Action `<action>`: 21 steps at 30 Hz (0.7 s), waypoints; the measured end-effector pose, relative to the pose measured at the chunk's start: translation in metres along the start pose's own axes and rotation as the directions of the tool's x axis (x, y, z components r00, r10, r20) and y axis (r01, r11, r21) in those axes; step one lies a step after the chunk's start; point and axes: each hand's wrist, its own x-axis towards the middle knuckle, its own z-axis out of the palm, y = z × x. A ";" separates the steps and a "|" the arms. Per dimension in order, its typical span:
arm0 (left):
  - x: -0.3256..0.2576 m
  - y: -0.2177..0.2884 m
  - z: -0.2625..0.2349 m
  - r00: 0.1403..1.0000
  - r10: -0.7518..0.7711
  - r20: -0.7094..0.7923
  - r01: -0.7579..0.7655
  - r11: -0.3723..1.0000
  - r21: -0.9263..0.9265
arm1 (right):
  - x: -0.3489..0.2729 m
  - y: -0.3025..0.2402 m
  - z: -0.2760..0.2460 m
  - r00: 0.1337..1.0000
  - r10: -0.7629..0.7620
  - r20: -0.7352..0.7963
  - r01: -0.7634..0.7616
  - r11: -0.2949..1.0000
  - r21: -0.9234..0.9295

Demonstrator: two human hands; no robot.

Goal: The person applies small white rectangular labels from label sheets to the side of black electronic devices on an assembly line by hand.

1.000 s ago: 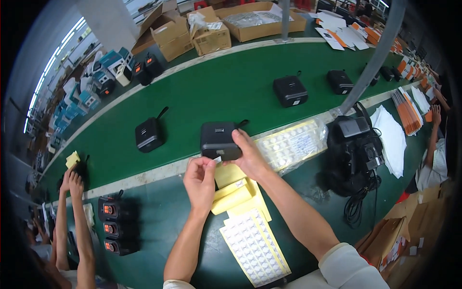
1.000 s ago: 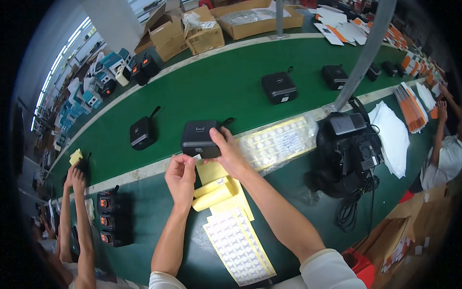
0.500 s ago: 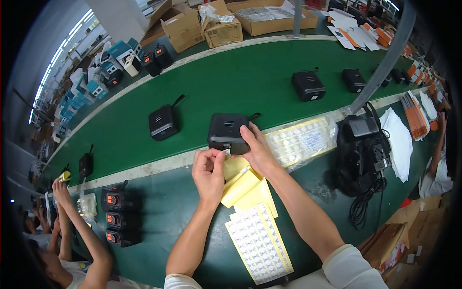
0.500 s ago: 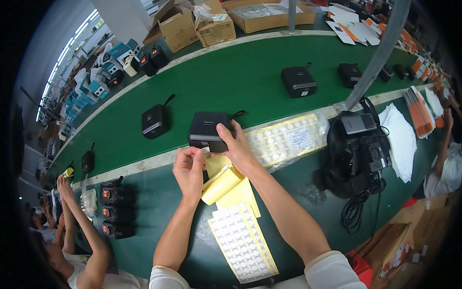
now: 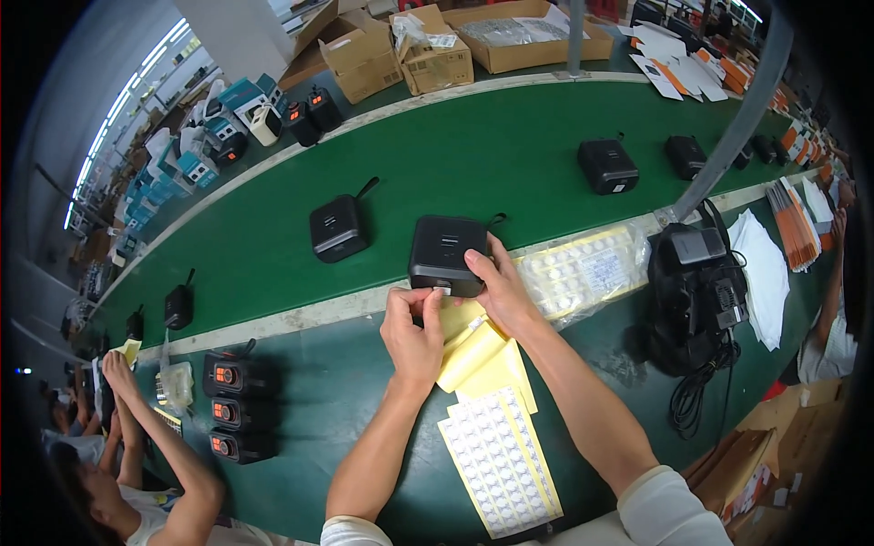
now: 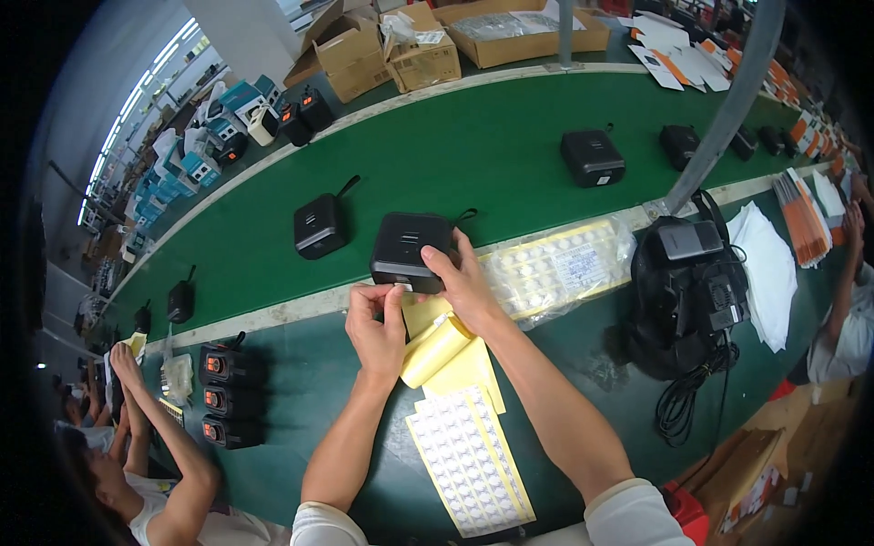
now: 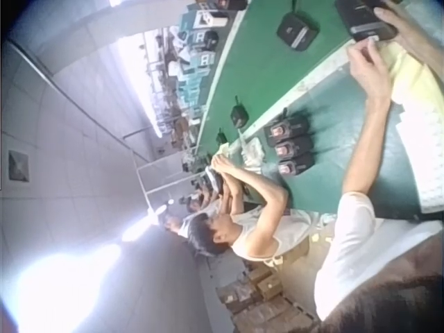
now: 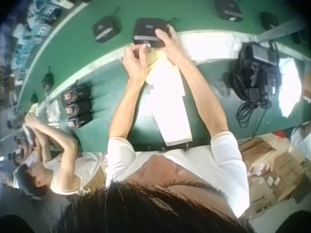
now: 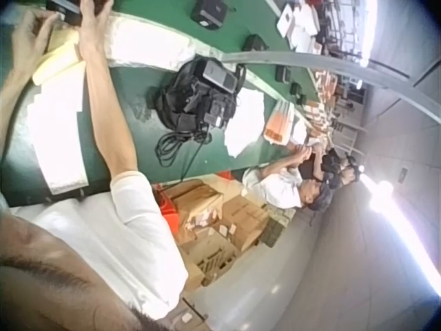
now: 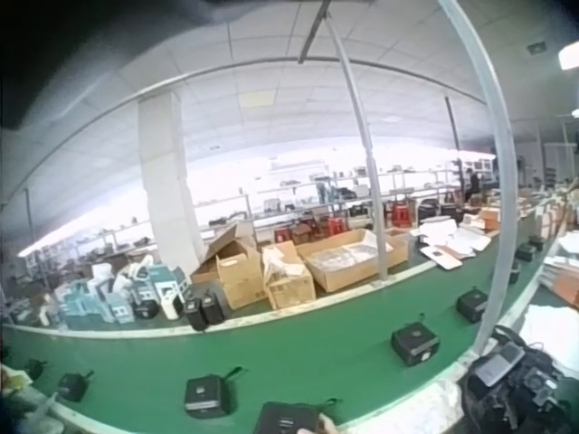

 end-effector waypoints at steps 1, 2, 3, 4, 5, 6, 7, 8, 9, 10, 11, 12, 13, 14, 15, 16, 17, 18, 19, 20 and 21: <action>0.001 0.005 -0.005 0.998 -0.059 0.021 0.057 0.994 0.093 | 0.000 -0.002 -0.002 1.000 -0.004 0.002 0.004 1.000 -0.003; 0.003 0.005 -0.007 0.998 -0.059 0.018 0.057 0.994 0.090 | -0.002 -0.007 -0.002 0.999 -0.021 0.030 0.021 1.000 -0.002; 0.005 0.005 -0.009 0.994 -0.109 0.023 0.107 0.993 0.050 | -0.004 -0.011 0.000 0.998 -0.039 0.058 0.039 0.999 -0.003; 0.006 0.004 -0.011 0.987 -0.159 0.030 0.158 0.987 0.008 | -0.005 -0.013 0.005 0.997 -0.040 0.059 0.041 0.999 -0.010; 0.007 0.003 -0.012 0.987 -0.157 0.020 0.157 0.988 -0.002 | -0.006 -0.018 0.010 0.996 -0.071 0.055 0.072 0.997 -0.026; 0.007 0.000 -0.015 0.987 -0.163 -0.002 0.162 0.983 -0.086 | -0.005 -0.022 0.016 0.994 -0.101 0.053 0.103 0.994 -0.043; 0.008 -0.002 -0.018 0.985 -0.170 -0.026 0.164 0.972 -0.169 | -0.001 -0.027 0.023 0.993 -0.103 0.062 0.107 0.993 -0.054; 0.009 0.000 -0.019 0.984 -0.175 -0.031 0.167 0.969 -0.183 | 0.005 -0.034 0.026 0.986 -0.158 0.050 0.164 0.974 -0.154; 0.012 0.006 -0.022 0.971 -0.154 0.183 0.171 0.982 -0.081 | 0.011 -0.043 0.027 0.976 -0.214 0.037 0.216 0.943 -0.255; 0.015 0.014 -0.024 0.910 -0.144 0.388 0.148 0.989 0.019 | 0.022 -0.051 0.025 0.983 -0.184 0.027 0.184 0.936 -0.300; 0.017 0.025 -0.027 0.849 -0.165 0.502 0.129 0.986 0.106 | 0.035 -0.059 0.023 0.990 -0.133 -0.036 0.109 0.915 -0.390; 0.016 0.030 -0.027 0.853 -0.157 0.498 0.126 0.987 0.096 | 0.048 -0.062 0.021 0.991 -0.088 -0.097 0.033 0.883 -0.467; 0.013 0.035 -0.026 0.822 -0.177 0.541 0.093 0.979 0.180 | 0.058 -0.062 0.016 0.991 -0.096 -0.093 0.041 0.878 -0.476; 0.010 0.037 -0.025 0.792 -0.205 0.575 0.057 0.963 0.264 | 0.070 -0.059 0.009 0.992 -0.077 -0.104 0.008 0.838 -0.545; 0.006 0.038 -0.021 0.787 -0.227 0.574 0.046 0.949 0.312 | 0.077 -0.059 0.004 0.991 -0.060 -0.116 -0.024 0.791 -0.612; 0.003 0.038 -0.017 0.795 -0.220 0.566 0.048 0.952 0.302 | 0.081 -0.063 -0.004 0.992 -0.068 -0.109 -0.015 0.782 -0.623; -0.002 0.037 -0.015 0.805 -0.226 0.548 0.030 0.939 0.343 | 0.081 -0.068 -0.002 0.985 -0.110 -0.133 -0.071 0.448 -0.891; -0.006 0.035 -0.014 0.815 -0.233 0.531 0.014 0.923 0.384 | 0.082 -0.071 0.002 0.977 -0.165 -0.133 -0.130 0.031 -0.991; -0.010 0.029 -0.012 0.829 -0.207 0.520 -0.014 0.921 0.389 | 0.072 -0.062 0.005 0.889 -0.447 -0.102 -0.174 -0.122 -0.977; -0.012 0.029 -0.011 0.834 -0.206 0.512 -0.009 0.922 0.386 | 0.069 -0.063 0.005 0.718 -0.658 0.228 -0.041 -0.366 -0.930; -0.012 0.029 -0.010 0.840 -0.185 0.511 -0.026 0.925 0.378 | 0.070 -0.065 0.006 0.683 -0.657 0.319 0.076 -0.370 -0.926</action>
